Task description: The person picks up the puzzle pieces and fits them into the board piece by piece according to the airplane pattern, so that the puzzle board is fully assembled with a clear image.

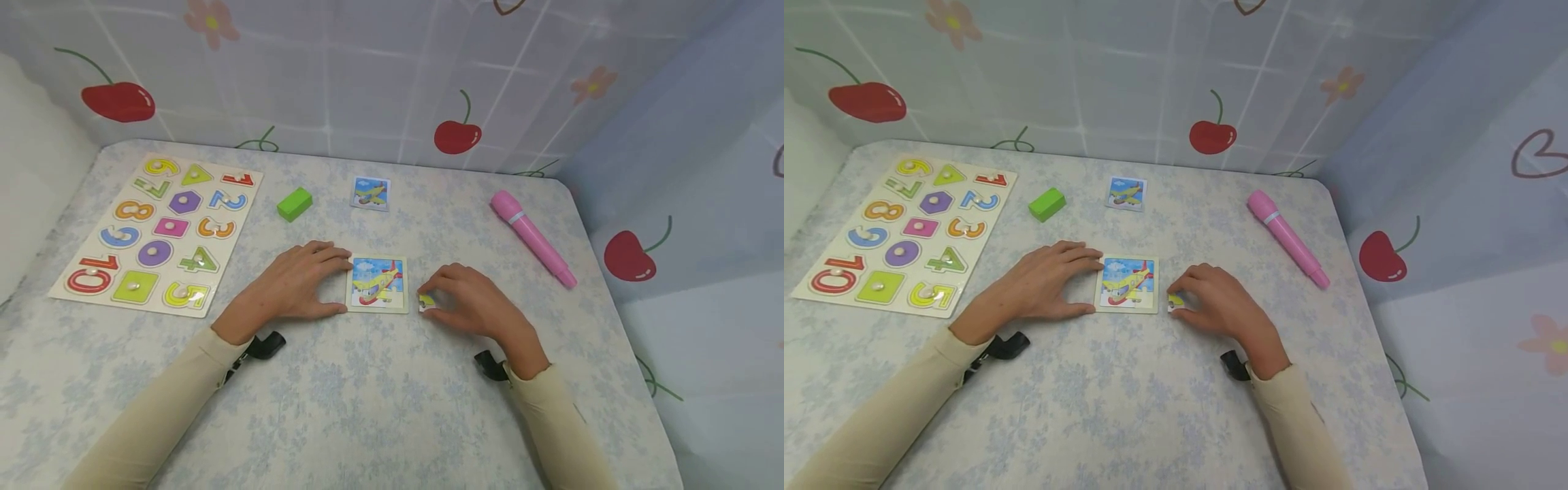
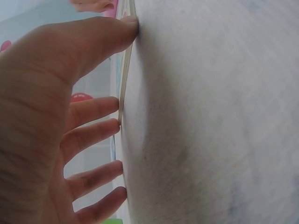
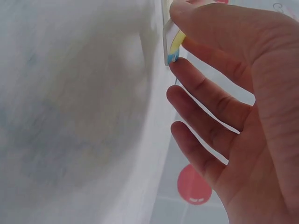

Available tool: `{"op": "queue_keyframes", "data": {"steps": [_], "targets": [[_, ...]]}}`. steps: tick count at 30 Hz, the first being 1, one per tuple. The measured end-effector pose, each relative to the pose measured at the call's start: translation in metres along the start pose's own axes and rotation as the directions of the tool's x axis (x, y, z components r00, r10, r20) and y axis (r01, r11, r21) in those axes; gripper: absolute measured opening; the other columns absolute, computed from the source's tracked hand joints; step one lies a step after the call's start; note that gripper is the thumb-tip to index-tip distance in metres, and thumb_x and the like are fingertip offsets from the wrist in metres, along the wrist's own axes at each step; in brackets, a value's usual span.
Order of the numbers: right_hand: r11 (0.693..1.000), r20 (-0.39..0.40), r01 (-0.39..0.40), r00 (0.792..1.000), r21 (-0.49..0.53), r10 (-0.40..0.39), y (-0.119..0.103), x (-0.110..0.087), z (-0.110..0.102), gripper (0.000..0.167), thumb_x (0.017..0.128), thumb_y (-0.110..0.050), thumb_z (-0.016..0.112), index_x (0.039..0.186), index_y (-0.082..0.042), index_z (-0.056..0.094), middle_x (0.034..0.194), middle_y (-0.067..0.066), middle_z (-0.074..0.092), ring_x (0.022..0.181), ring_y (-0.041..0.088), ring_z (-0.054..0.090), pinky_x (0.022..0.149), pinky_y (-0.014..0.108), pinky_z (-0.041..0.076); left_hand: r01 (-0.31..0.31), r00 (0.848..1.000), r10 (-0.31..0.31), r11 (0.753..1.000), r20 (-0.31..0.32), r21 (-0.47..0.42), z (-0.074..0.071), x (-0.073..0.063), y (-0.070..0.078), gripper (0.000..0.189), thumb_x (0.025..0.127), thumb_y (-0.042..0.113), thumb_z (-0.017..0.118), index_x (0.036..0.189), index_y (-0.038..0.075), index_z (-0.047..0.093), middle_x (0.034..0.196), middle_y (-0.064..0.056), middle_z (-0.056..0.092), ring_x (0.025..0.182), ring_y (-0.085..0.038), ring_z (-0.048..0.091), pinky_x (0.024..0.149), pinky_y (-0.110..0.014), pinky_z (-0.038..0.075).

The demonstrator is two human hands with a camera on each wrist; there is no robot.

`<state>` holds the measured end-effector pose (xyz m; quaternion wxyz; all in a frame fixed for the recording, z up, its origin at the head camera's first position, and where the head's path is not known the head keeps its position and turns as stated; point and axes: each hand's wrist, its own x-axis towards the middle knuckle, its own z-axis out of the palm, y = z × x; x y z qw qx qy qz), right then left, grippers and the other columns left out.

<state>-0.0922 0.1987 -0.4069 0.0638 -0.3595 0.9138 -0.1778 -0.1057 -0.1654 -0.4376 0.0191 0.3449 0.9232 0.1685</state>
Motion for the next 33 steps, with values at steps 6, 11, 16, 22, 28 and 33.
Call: {"op": "queue_keyframes", "data": {"steps": [6, 11, 16, 22, 28, 33], "targets": [[0.999, -0.006, 0.04, 0.999, -0.017, -0.04, -0.005, 0.012, 0.001, 0.031, 0.088, -0.028, 0.092, 0.116, -0.017, 0.082, 0.114, -0.002, 0.073, 0.108, 0.019, 0.066, 0.095, 0.041, 0.057, 0.0, 1.0, 0.0, 1.0, 0.0, -0.002, 0.0, 0.0, -0.001, 0.075, 0.086, 0.061, 0.084, 0.145, 0.017, 0.068, 0.157, -0.003, 0.057, 0.148, -0.033, 0.047, 0.11, -0.059, 0.048], [0.998, -0.001, 0.053, 0.999, -0.014, -0.053, -0.009, 0.019, 0.003, 0.029, 0.09, -0.027, 0.09, 0.116, -0.018, 0.082, 0.115, -0.003, 0.072, 0.11, 0.019, 0.066, 0.096, 0.042, 0.057, -0.003, 1.0, 0.003, 1.0, -0.005, 0.001, -0.001, 0.001, -0.001, 0.076, 0.086, 0.061, 0.085, 0.146, 0.017, 0.068, 0.158, -0.003, 0.057, 0.148, -0.033, 0.046, 0.111, -0.059, 0.047], [0.998, -0.001, 0.066, 0.998, -0.019, -0.066, -0.013, 0.026, 0.006, 0.028, 0.09, -0.027, 0.09, 0.115, -0.019, 0.083, 0.115, -0.002, 0.072, 0.108, 0.02, 0.066, 0.093, 0.042, 0.057, 0.002, 1.0, -0.002, 1.0, 0.001, -0.006, -0.001, 0.001, 0.0, 0.075, 0.086, 0.061, 0.084, 0.146, 0.018, 0.068, 0.158, -0.002, 0.057, 0.149, -0.032, 0.046, 0.111, -0.06, 0.047], [0.996, -0.003, 0.075, 0.997, -0.042, -0.075, -0.018, 0.034, 0.011, 0.029, 0.089, -0.03, 0.09, 0.115, -0.018, 0.082, 0.116, -0.001, 0.072, 0.109, 0.021, 0.066, 0.093, 0.043, 0.057, 0.003, 1.0, -0.003, 1.0, 0.005, -0.007, -0.001, 0.001, 0.0, 0.075, 0.086, 0.061, 0.084, 0.145, 0.018, 0.068, 0.158, -0.002, 0.057, 0.149, -0.032, 0.046, 0.111, -0.059, 0.047], [0.995, 0.011, 0.08, 0.997, -0.06, -0.079, -0.023, 0.041, 0.014, 0.029, 0.09, -0.031, 0.09, 0.115, -0.018, 0.081, 0.116, 0.0, 0.071, 0.108, 0.021, 0.066, 0.093, 0.042, 0.057, -0.001, 1.0, 0.001, 1.0, 0.002, -0.01, -0.001, 0.0, 0.0, 0.074, 0.086, 0.061, 0.084, 0.145, 0.018, 0.068, 0.157, -0.001, 0.057, 0.148, -0.031, 0.047, 0.11, -0.058, 0.048], [0.993, 0.028, 0.073, 0.997, -0.095, -0.071, -0.025, 0.045, 0.017, 0.03, 0.091, -0.03, 0.087, 0.118, -0.02, 0.081, 0.118, 0.0, 0.07, 0.108, 0.02, 0.064, 0.092, 0.042, 0.056, -0.002, 1.0, 0.002, 1.0, 0.003, -0.012, 0.0, 0.0, -0.001, 0.075, 0.086, 0.061, 0.084, 0.145, 0.019, 0.068, 0.158, -0.001, 0.057, 0.149, -0.031, 0.046, 0.111, -0.059, 0.047]]}}
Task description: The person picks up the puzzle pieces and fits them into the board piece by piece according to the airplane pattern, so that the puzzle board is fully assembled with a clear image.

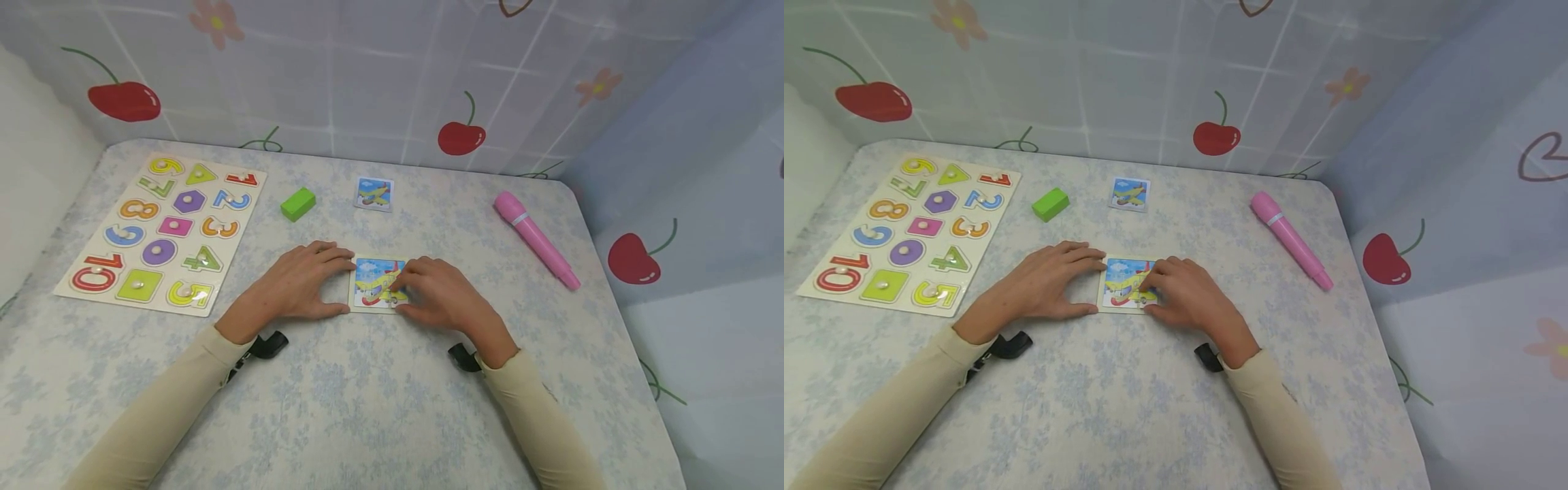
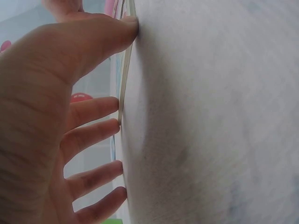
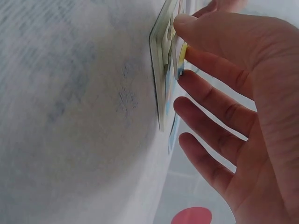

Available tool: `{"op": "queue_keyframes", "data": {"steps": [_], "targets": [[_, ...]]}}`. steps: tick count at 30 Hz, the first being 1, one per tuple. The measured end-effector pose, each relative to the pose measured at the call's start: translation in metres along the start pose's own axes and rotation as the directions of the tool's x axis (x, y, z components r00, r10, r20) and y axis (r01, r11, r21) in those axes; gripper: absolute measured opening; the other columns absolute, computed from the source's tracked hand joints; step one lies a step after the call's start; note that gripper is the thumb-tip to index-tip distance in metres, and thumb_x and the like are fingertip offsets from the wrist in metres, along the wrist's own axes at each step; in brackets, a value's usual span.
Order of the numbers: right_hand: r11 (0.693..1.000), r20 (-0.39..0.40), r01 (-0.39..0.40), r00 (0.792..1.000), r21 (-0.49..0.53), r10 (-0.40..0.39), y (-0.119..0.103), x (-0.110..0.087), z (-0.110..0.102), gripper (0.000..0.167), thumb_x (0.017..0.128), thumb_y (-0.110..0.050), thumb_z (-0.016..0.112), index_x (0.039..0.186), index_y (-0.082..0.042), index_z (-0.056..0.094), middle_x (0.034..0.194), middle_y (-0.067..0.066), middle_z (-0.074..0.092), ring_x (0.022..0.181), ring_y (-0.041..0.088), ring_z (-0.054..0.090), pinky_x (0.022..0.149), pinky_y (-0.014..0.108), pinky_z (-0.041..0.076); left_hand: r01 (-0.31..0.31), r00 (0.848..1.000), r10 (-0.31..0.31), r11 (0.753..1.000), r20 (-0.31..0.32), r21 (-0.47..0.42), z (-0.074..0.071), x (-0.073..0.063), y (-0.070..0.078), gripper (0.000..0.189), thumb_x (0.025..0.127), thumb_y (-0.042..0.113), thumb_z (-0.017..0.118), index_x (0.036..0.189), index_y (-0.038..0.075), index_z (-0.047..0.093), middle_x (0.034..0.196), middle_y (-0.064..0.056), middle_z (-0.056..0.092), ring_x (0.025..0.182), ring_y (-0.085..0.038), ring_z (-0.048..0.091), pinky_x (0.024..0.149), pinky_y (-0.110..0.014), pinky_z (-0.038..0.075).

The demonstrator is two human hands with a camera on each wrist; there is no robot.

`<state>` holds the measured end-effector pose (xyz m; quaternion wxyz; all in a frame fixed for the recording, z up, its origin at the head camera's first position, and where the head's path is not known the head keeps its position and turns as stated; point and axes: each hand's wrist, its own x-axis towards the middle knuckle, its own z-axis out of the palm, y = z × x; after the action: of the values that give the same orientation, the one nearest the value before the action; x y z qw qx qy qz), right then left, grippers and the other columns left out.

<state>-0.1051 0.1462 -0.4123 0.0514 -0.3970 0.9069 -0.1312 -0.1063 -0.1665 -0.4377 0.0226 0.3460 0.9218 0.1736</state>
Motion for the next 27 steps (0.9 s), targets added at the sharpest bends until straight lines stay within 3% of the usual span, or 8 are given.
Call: {"op": "queue_keyframes", "data": {"steps": [13, 27], "targets": [[0.999, 0.019, -0.013, 1.0, -0.037, 0.014, -0.0032, 0.0035, 0.0016, 0.031, 0.091, -0.033, 0.089, 0.118, -0.02, 0.083, 0.119, 0.0, 0.071, 0.11, 0.021, 0.065, 0.093, 0.042, 0.056, 0.001, 1.0, -0.001, 1.0, 0.001, -0.002, -0.0002, -0.0001, 0.0, 0.075, 0.087, 0.062, 0.083, 0.146, 0.018, 0.068, 0.158, -0.002, 0.056, 0.148, -0.031, 0.047, 0.111, -0.058, 0.048], [1.0, -0.007, 0.005, 1.0, 0.02, -0.005, 0.0006, 0.0026, 0.0028, 0.028, 0.089, -0.031, 0.092, 0.113, -0.021, 0.082, 0.118, -0.002, 0.071, 0.111, 0.019, 0.065, 0.094, 0.041, 0.056, -0.002, 1.0, 0.002, 1.0, -0.001, 0.008, -0.001, -0.001, 0.0012, 0.076, 0.086, 0.062, 0.084, 0.146, 0.018, 0.068, 0.158, -0.002, 0.057, 0.148, -0.031, 0.047, 0.111, -0.058, 0.048]]}}
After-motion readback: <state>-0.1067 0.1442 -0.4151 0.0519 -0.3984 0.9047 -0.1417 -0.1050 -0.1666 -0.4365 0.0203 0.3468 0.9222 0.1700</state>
